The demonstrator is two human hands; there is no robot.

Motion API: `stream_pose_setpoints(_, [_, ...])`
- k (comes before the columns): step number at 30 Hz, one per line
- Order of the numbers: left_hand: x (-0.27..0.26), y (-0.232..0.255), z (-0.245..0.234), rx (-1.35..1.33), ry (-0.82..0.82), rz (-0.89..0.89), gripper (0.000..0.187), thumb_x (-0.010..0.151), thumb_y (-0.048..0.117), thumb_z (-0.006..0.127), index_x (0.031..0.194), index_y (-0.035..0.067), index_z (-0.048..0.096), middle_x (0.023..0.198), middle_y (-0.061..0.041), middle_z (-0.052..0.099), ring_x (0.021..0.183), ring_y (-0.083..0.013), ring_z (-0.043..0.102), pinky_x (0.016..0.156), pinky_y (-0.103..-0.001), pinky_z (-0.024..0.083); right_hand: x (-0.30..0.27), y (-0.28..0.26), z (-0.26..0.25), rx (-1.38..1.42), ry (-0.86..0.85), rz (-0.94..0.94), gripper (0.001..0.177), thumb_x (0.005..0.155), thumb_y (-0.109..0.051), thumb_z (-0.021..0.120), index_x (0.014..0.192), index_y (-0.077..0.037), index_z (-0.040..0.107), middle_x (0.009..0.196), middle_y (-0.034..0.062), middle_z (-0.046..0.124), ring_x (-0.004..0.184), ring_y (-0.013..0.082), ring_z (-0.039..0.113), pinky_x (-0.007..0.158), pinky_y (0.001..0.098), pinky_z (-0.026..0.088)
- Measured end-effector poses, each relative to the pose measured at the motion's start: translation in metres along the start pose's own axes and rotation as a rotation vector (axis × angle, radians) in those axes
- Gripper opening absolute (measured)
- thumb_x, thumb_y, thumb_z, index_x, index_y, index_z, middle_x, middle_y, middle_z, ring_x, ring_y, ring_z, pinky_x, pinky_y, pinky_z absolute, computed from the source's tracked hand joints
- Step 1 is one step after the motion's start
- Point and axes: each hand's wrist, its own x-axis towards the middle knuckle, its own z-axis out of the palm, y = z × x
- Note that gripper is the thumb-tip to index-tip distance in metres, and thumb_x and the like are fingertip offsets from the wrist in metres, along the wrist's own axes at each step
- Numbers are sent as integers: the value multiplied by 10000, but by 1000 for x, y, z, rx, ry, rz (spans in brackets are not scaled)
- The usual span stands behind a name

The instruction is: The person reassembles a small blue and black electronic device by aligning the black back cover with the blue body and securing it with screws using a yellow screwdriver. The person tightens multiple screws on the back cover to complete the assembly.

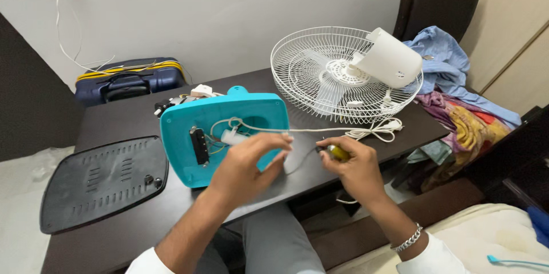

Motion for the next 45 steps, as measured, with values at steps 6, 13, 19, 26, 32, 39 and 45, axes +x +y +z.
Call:
stream_pose_setpoints(6, [30,0,-21,402,177,206,191,901,52,768,1064,113,689,1180,-38,732,1157,-235,698,1002,-395,539,21,39,-7,-102,-71,129,282,823,-196,759,1097,-140,790,894,97,798,784,159,776,727,307,577])
stream_pose_setpoints(13, [45,-5,-43,886,258,162,251,931,152,750,1178,133,715,1261,-61,715,1242,-279,630,1065,-448,446,39,70,-3,-384,-114,238,342,808,-331,765,1130,-219,775,969,114,775,861,285,752,751,409,568])
stream_pose_setpoints(19, [44,-15,-46,818,193,56,270,958,198,754,1206,96,720,1060,-80,744,1004,-274,703,976,-424,526,50,81,-5,-411,-133,236,384,801,-316,772,1163,-191,758,967,115,770,854,297,745,744,418,565])
stream_pose_setpoints(26, [41,-21,-44,858,202,45,203,960,217,765,1129,107,741,847,-54,733,780,-246,706,892,-397,562,56,83,-9,-342,-187,298,373,817,-279,780,1172,-166,761,856,104,780,677,213,742,677,350,564])
stream_pose_setpoints(32, [42,-17,-46,843,225,48,196,964,219,762,1125,112,733,859,-51,732,818,-248,716,861,-387,566,57,85,-9,-318,-211,263,346,819,-223,786,1155,-139,772,836,92,784,625,189,717,635,332,556])
stream_pose_setpoints(39, [39,-14,-51,768,236,-16,205,956,201,769,1129,99,730,990,-101,744,936,-284,727,816,-398,572,59,85,-7,-350,-222,278,348,831,-219,781,1168,-130,766,843,109,782,645,192,728,654,341,563])
stream_pose_setpoints(45, [34,-15,-60,755,277,42,177,948,152,770,1109,102,715,1074,-83,748,1192,-321,696,974,-426,565,56,84,-6,-452,-201,236,389,829,-238,775,1210,-158,754,891,138,785,744,247,761,724,385,567])
